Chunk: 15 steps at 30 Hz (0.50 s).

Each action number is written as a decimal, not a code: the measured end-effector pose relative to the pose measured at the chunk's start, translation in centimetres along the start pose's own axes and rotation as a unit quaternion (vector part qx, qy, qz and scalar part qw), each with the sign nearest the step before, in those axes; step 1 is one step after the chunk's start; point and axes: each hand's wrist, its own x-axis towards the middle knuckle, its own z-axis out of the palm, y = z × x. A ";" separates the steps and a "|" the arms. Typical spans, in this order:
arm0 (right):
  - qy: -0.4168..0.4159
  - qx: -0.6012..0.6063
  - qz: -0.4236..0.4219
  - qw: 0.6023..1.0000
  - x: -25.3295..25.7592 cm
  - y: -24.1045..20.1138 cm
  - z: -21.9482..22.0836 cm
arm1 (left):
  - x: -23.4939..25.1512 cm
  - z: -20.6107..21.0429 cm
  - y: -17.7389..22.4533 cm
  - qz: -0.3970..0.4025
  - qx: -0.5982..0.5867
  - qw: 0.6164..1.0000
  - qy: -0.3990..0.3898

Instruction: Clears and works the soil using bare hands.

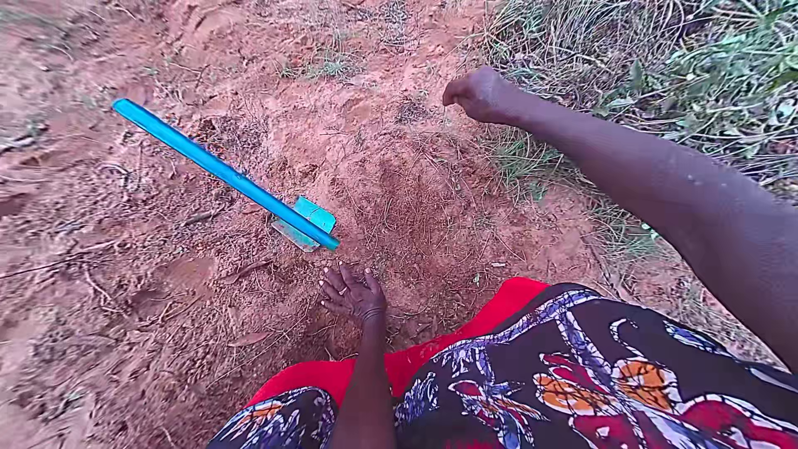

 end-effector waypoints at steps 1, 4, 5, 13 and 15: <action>-0.005 -0.004 -0.001 1.000 1.6 0.7 1.3 | 0.0 -0.1 0.0 0.001 0.001 1.000 0.001; -0.076 -0.012 0.028 0.997 4.8 2.1 4.6 | 0.0 -0.2 0.1 0.000 0.006 1.000 -0.004; -0.104 -0.018 0.052 0.993 5.4 2.3 5.4 | 0.0 -0.2 0.2 0.002 0.003 1.000 -0.005; -0.213 -0.112 0.278 0.930 7.2 -0.9 5.6 | 0.0 0.2 -0.2 0.013 0.006 1.000 0.010; -0.224 -0.123 0.281 0.925 6.9 -2.1 6.0 | -0.1 0.0 0.0 0.013 0.004 1.000 0.006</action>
